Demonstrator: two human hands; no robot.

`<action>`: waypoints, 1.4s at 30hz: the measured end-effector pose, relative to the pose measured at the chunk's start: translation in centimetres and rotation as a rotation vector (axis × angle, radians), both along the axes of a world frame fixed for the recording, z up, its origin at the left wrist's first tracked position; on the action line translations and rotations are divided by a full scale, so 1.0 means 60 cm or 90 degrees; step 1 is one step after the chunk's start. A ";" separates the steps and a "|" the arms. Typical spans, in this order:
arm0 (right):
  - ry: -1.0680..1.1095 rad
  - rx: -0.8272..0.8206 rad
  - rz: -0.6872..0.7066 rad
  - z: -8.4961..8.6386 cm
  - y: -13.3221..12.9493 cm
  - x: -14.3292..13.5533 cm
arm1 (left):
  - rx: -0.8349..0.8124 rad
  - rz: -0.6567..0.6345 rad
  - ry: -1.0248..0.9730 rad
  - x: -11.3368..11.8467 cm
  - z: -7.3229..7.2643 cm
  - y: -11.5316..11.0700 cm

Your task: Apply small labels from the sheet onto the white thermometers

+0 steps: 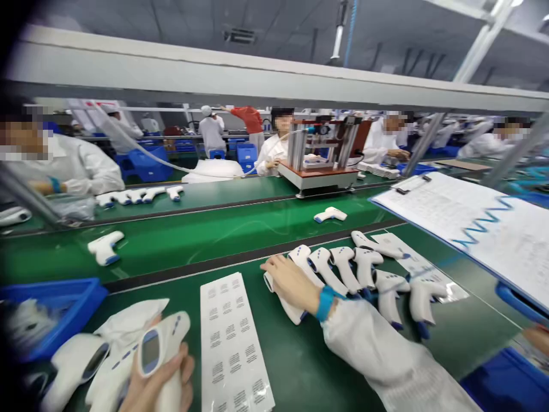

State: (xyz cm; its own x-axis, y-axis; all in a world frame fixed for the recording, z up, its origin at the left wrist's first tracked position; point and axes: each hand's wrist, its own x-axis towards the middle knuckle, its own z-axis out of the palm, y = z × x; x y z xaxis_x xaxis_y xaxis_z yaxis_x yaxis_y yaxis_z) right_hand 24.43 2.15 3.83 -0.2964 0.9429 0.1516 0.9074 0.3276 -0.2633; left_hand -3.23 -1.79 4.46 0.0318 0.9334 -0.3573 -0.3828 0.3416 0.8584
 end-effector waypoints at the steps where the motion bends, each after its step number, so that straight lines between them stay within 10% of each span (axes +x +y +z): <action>1: 0.053 -0.008 0.010 -0.005 -0.020 -0.025 | 0.012 -0.003 0.004 0.010 0.003 0.002; 9: 0.117 -0.162 0.095 -0.080 -0.071 -0.141 | -0.031 -0.071 -0.061 0.063 -0.028 -0.004; 26: 0.372 -0.071 -0.139 -0.111 -0.021 -0.091 | 0.024 -0.131 0.022 0.078 -0.036 0.037; 31: 0.466 -0.096 -0.151 -0.114 -0.003 -0.103 | -0.005 -0.217 0.024 0.068 -0.040 0.040; 42: 0.481 -0.154 -0.107 -0.106 0.040 -0.114 | -0.003 -0.112 0.070 0.079 -0.047 0.029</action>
State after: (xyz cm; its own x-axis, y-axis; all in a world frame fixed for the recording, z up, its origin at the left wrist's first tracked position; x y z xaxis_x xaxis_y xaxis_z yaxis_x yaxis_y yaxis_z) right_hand 17.59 4.54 -2.56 -0.0469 0.9981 0.0403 0.4884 0.0581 -0.8707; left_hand 1.53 -0.06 1.62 0.1551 0.9154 -0.3716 -0.2206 0.3987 0.8901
